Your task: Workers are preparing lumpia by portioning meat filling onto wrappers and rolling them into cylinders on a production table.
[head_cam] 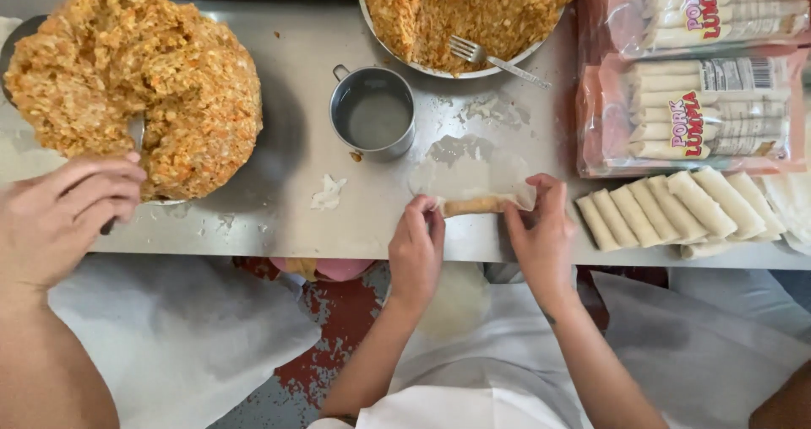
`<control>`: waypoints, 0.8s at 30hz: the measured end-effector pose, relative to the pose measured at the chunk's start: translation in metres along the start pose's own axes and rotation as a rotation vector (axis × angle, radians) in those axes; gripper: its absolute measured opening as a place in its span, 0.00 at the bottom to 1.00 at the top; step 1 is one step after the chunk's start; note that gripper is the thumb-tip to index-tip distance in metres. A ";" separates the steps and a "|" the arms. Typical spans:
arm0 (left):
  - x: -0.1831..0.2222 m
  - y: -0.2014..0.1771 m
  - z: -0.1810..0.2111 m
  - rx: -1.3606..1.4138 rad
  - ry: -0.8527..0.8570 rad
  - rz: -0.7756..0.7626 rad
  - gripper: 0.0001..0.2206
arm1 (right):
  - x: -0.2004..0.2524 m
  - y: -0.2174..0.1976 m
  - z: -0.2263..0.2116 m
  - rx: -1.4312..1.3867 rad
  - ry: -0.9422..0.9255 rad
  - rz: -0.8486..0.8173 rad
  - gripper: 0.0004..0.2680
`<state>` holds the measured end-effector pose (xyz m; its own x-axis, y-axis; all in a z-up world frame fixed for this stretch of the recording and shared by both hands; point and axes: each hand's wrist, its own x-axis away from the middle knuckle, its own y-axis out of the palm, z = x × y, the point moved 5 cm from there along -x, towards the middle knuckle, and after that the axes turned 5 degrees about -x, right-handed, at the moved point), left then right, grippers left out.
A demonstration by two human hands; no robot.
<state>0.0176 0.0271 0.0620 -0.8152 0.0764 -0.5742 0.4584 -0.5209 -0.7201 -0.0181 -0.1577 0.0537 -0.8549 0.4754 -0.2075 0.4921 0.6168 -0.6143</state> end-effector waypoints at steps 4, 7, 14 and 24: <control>0.016 0.016 0.010 0.238 0.128 0.032 0.13 | 0.005 0.008 0.004 -0.048 -0.028 0.022 0.17; 0.022 0.026 0.012 0.171 0.252 0.039 0.08 | 0.006 0.012 -0.010 -0.067 -0.166 0.039 0.21; 0.015 0.025 0.016 0.209 0.332 -0.125 0.10 | 0.010 0.017 -0.012 -0.176 -0.318 -0.006 0.11; 0.022 0.045 0.002 0.054 0.412 -0.156 0.22 | 0.006 0.031 -0.014 0.243 -0.853 -0.113 0.12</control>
<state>0.0192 0.0036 0.0176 -0.6591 0.4843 -0.5754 0.3133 -0.5188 -0.7954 -0.0055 -0.1268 0.0438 -0.7750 -0.2685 -0.5721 0.4318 0.4361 -0.7896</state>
